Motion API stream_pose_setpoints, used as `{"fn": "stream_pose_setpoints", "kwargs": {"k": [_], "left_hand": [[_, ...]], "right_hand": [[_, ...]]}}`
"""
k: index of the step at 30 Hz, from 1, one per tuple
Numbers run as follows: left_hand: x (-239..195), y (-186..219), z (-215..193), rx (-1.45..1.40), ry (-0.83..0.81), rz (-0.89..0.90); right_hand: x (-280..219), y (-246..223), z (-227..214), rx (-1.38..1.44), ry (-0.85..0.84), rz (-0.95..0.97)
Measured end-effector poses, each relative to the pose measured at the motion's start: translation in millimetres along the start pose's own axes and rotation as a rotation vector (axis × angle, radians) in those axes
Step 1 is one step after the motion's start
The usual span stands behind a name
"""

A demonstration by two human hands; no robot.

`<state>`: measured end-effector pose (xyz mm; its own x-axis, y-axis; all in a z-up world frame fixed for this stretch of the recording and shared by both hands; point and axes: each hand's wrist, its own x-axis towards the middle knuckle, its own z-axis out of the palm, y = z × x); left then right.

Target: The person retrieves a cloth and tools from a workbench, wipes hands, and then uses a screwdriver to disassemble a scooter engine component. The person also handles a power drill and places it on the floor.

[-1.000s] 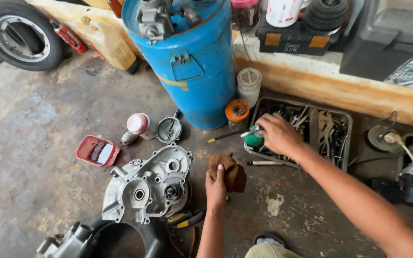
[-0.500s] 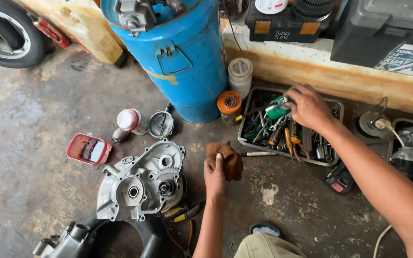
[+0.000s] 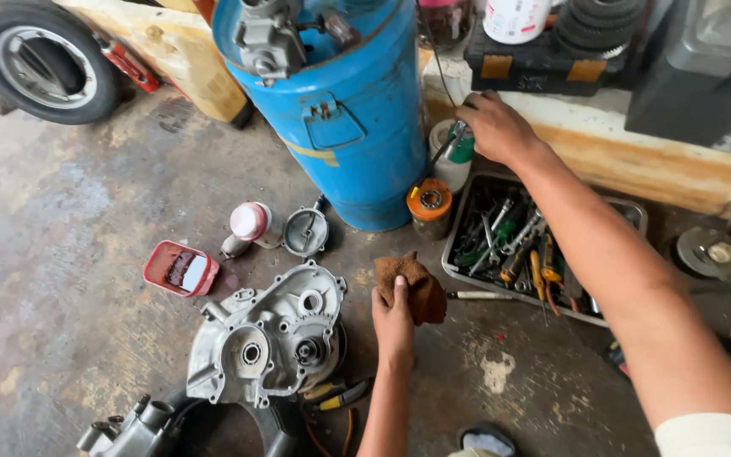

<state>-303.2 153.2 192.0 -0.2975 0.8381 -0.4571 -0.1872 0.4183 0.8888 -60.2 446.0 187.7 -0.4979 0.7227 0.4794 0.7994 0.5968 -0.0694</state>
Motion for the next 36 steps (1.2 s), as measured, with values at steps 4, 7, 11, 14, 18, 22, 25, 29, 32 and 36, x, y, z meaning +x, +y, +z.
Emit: {"fn": "stream_pose_setpoints", "kwargs": {"k": [4, 7, 11, 14, 18, 22, 25, 29, 32, 36], "left_hand": [[29, 1, 12, -0.005, 0.03, -0.01], [38, 10, 18, -0.076, 0.068, -0.027], [44, -7, 15, -0.069, 0.039, 0.063], [55, -37, 13, -0.147, 0.051, 0.103], [46, -46, 10, -0.092, 0.062, 0.071], [38, -59, 4, -0.206, -0.003, 0.138], [21, -60, -3, -0.287, -0.073, 0.108], [-50, 22, -4, -0.66, -0.119, -0.045], [-53, -5, -19, -0.231, -0.235, -0.092], [-59, -35, -59, 0.296, -0.287, -0.113]], "right_hand": [[31, 16, 21, -0.087, -0.021, 0.038], [46, 25, 28, -0.006, -0.072, 0.089], [42, 48, 60, 0.032, -0.035, -0.031], [44, 14, 13, 0.014, -0.278, 0.195], [24, -14, -24, -0.052, -0.165, 0.125], [-35, -71, -32, 0.181, 0.375, 0.026], [-102, -143, -34, 0.566, 0.24, 0.168], [-167, -243, -31, 1.228, -0.263, 0.405], [-176, -305, -60, 0.901, -0.376, 0.758], [-223, -292, -9, 0.875, -0.226, 0.646]]}}
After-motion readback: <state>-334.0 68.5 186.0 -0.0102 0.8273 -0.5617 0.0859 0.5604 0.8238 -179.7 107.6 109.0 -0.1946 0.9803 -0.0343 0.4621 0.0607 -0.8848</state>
